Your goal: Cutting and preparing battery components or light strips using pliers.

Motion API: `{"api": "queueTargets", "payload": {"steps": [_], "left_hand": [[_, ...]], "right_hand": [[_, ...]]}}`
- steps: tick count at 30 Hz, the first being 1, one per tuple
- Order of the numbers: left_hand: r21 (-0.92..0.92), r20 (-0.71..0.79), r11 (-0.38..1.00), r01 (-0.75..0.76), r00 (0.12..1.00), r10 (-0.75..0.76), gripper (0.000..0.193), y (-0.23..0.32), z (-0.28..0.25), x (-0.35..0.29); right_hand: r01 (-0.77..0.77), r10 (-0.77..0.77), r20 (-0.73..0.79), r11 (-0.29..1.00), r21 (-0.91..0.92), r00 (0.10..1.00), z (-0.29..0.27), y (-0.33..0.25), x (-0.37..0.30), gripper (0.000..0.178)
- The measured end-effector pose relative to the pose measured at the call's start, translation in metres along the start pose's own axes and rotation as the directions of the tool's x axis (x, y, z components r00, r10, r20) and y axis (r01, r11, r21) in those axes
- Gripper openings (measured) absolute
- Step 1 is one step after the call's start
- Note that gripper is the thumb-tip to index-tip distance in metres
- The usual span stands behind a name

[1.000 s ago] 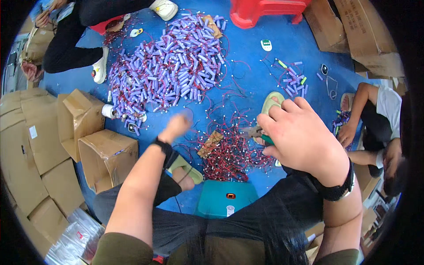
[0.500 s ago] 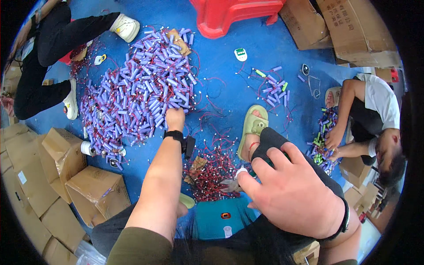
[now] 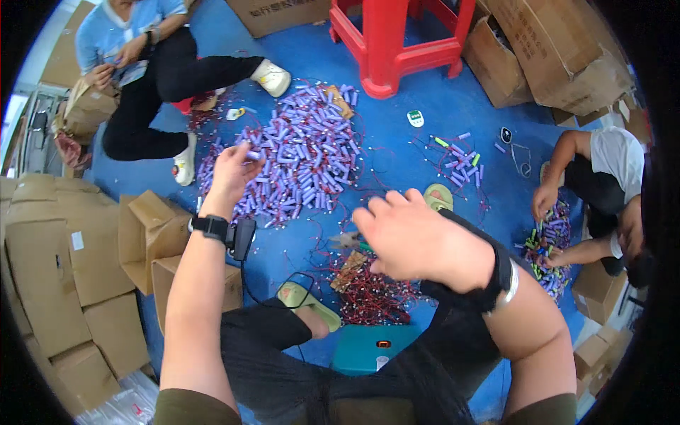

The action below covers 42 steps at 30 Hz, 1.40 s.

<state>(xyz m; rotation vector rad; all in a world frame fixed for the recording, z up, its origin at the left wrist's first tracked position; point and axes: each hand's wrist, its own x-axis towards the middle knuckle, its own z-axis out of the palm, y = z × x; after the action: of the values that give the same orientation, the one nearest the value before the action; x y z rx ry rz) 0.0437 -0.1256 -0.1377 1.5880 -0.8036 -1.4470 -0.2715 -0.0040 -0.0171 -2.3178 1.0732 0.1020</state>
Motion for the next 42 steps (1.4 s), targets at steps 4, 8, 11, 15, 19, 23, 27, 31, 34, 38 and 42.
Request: {"api": "queueTargets", "payload": {"steps": [4,8,11,15,19,23,27,31,34,38,42], "left_hand": [[0.199,0.010,0.962,-0.188,0.982,0.190,0.027,0.046,0.011,-0.065],[0.329,0.083,0.812,-0.482,0.871,0.484,0.022,0.055,0.028,-0.152],[0.229,0.028,0.779,-0.584,0.803,0.595,0.021,0.042,0.028,-0.188],[0.478,0.032,0.549,-0.685,0.639,0.769,0.017,0.041,0.027,-0.184],[0.536,0.052,0.442,-0.719,0.551,0.833,0.020,0.042,0.022,-0.186],[0.609,0.103,0.293,-0.737,0.440,0.892,0.023,0.046,0.022,-0.187],[0.639,0.134,0.247,-0.729,0.421,0.897,0.024,0.044,0.020,-0.183],[0.671,0.161,0.224,-0.707,0.433,0.887,0.027,0.045,0.021,-0.182],[0.674,0.216,0.168,-0.720,0.409,0.886,0.029,0.043,0.021,-0.178],[0.683,0.249,0.108,-0.722,0.370,0.895,0.031,0.044,0.023,-0.177],[0.702,0.276,0.054,-0.710,0.341,0.899,0.029,0.044,0.022,-0.177]], "right_hand": [[0.121,-0.113,-0.058,0.980,0.161,0.992,0.004,-0.008,0.019,0.040],[0.192,0.019,-0.402,0.857,0.479,0.915,-0.001,-0.031,0.028,0.039],[0.191,0.066,-0.368,0.762,0.618,0.927,-0.007,-0.049,0.030,0.041],[0.237,0.000,-0.389,0.793,0.561,0.921,-0.003,-0.060,0.041,0.041],[0.192,0.011,-0.331,0.798,0.572,0.943,-0.004,-0.064,0.047,0.041],[0.177,0.027,-0.361,0.836,0.519,0.932,-0.003,-0.066,0.050,0.042],[0.157,0.047,-0.364,0.845,0.511,0.930,0.002,-0.063,0.053,0.042],[0.121,0.070,-0.381,0.883,0.453,0.922,0.000,-0.062,0.053,0.042],[0.149,0.055,-0.395,0.872,0.466,0.917,0.003,-0.058,0.053,0.041],[0.107,0.072,-0.346,0.876,0.470,0.935,-0.002,-0.057,0.048,0.041],[0.074,0.095,-0.343,0.890,0.449,0.935,-0.003,-0.057,0.048,0.041]]}}
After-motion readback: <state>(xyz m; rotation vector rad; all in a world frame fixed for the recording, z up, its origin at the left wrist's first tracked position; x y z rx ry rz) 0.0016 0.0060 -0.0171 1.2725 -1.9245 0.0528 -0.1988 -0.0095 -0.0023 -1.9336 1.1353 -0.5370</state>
